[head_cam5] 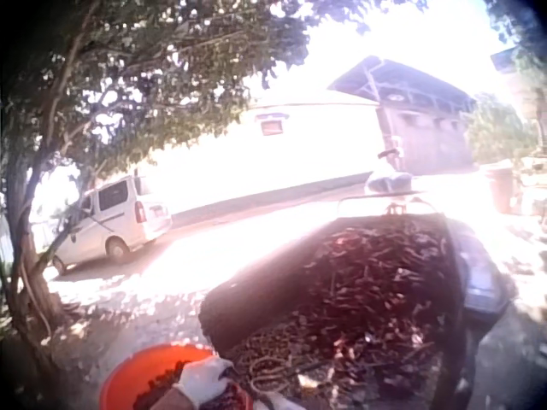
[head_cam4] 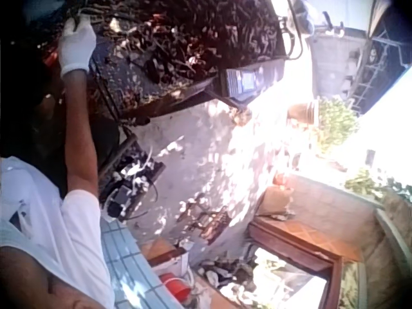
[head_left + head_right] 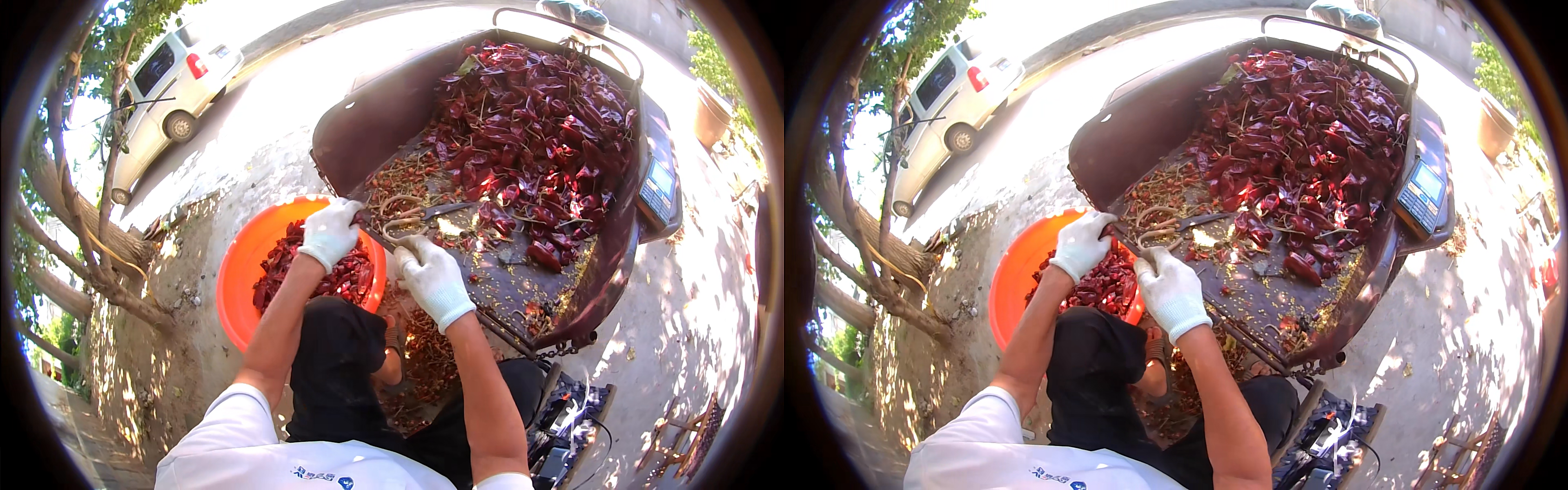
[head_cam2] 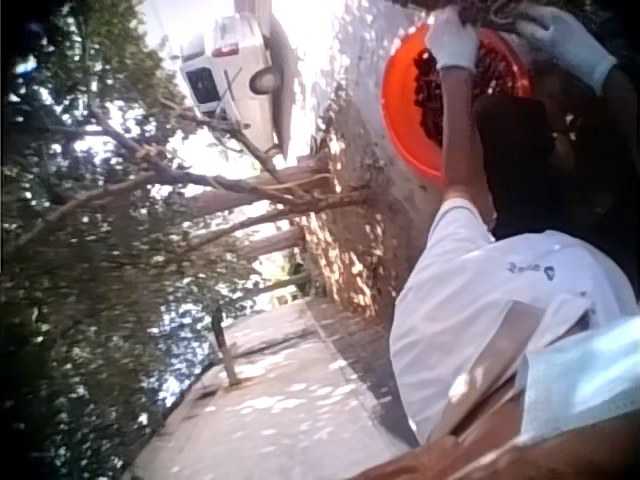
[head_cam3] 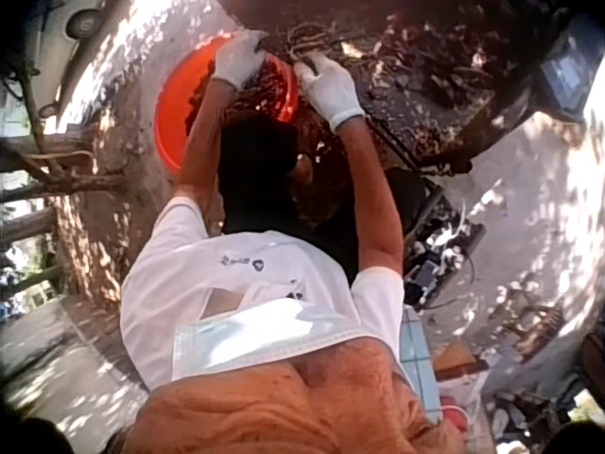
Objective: The person sorts and processes dried red peppers by hand and using scissors. They pick up individual peppers from a motorcycle trailer, cut or break them open, and place them into an orange basin.
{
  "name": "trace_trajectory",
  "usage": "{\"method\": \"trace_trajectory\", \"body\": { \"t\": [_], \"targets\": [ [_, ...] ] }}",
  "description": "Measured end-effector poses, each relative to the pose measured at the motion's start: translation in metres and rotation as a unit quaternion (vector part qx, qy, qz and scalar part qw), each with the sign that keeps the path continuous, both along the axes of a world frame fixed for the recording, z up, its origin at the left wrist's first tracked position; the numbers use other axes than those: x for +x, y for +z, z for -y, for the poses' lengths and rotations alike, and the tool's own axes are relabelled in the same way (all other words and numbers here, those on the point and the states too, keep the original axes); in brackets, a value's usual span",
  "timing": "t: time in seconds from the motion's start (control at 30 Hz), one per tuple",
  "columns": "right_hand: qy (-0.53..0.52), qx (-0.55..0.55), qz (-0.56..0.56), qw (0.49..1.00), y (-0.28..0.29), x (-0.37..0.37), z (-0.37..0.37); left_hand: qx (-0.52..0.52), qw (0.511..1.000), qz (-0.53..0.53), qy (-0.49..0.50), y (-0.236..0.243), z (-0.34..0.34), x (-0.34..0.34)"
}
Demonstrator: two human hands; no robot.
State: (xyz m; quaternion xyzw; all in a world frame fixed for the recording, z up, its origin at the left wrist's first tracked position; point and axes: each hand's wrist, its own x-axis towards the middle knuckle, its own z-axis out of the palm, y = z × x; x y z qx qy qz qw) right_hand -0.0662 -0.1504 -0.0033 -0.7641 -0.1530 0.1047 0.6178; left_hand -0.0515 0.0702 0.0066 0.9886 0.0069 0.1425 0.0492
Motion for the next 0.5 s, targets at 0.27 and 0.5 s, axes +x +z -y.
{"method": "trace_trajectory", "body": {
  "t": [0.27,0.5],
  "targets": [
    [0.042,-0.02,0.071,0.996,0.023,-0.011,0.008,-0.126,0.985,-0.044,-0.112,0.009,0.007,0.026],
    [-0.072,0.044,-0.014,0.996,0.03,-0.001,0.025,-0.067,0.94,-0.054,-0.331,-0.02,0.152,0.111]
  ]
}}
